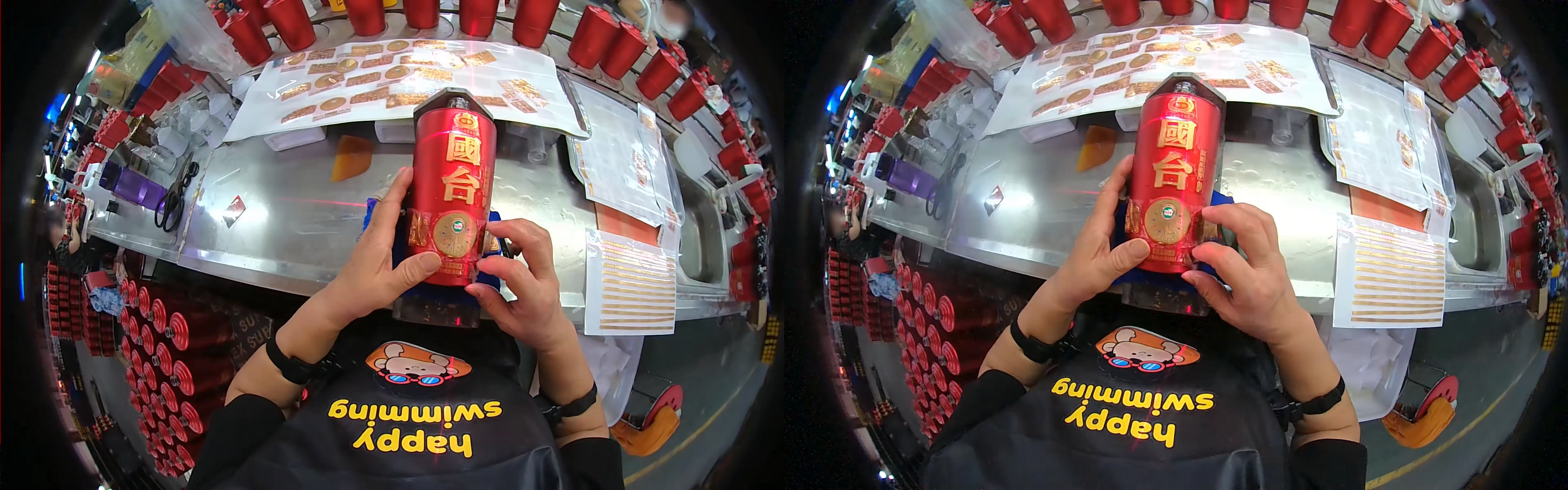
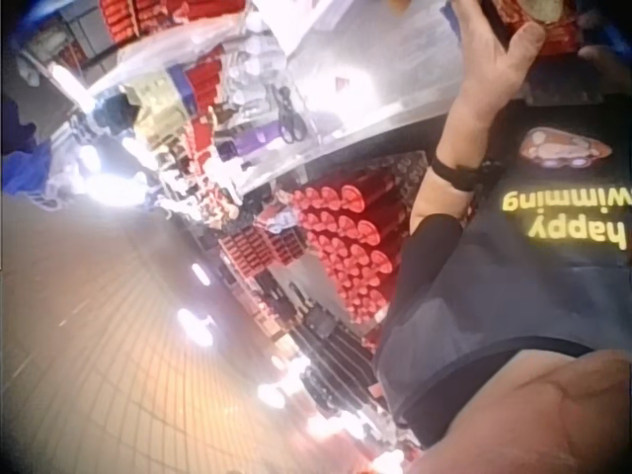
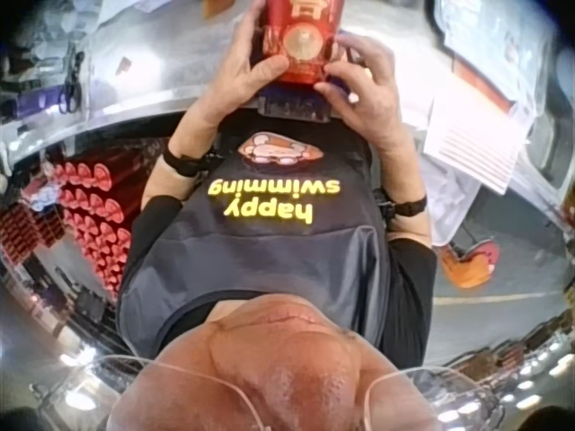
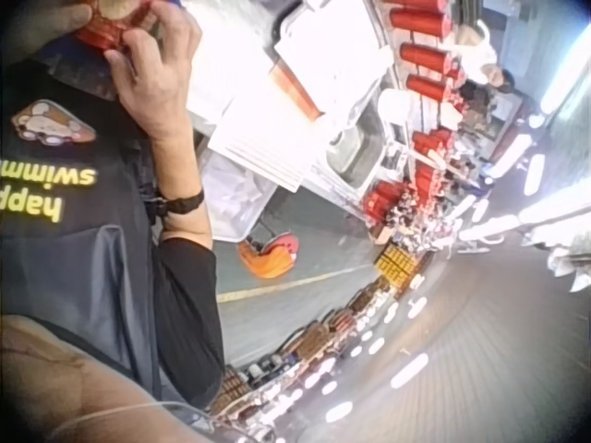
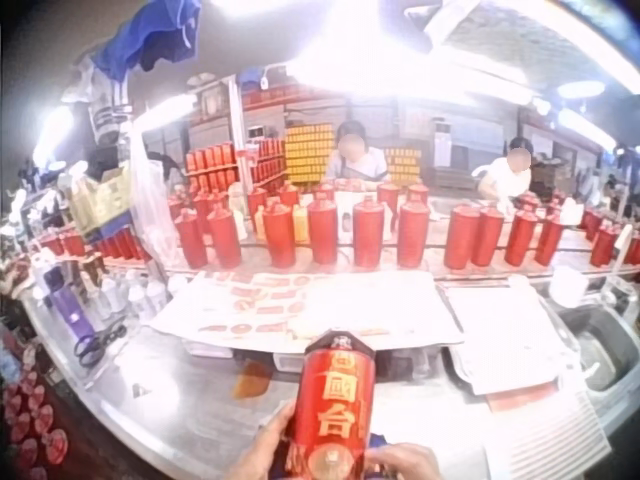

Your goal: The worker applies decorative labels and protective tape to red cylindrical bottles, smoothing them with a handheld pad.

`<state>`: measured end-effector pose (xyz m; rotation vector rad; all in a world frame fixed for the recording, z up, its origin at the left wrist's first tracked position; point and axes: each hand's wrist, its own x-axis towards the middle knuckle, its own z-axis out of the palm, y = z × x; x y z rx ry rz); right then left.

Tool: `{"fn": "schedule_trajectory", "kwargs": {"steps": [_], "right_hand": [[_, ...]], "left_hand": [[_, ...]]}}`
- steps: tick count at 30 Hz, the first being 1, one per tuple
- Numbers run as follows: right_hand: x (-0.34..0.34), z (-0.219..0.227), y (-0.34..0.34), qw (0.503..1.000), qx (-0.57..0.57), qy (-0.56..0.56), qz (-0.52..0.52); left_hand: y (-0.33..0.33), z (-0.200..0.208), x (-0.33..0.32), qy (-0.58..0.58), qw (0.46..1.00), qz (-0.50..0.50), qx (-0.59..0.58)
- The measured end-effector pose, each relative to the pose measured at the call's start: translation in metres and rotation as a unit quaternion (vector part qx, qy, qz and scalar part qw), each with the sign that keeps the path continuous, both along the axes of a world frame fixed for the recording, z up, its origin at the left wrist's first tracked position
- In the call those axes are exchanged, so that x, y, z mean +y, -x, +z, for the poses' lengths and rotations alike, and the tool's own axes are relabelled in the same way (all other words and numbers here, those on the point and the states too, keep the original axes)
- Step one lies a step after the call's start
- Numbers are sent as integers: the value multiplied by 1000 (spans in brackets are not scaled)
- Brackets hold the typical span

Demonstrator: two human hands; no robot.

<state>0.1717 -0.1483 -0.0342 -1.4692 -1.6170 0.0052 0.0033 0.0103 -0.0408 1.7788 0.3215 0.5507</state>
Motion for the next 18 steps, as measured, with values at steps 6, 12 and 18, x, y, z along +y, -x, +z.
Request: {"fn": "schedule_trajectory", "kwargs": {"steps": [6,12,18], "right_hand": [[4,3,0,1000,-7,-5,-2],[5,5,-1,995,-87,-51,-14],[-2,1,-4,997,-68,-36,-26]], "left_hand": [[0,-2,-2,18,1000,11,-4],[0,1,-4,10,1000,24,-11],[4,3,-9,-102,993,63,-15]]}}
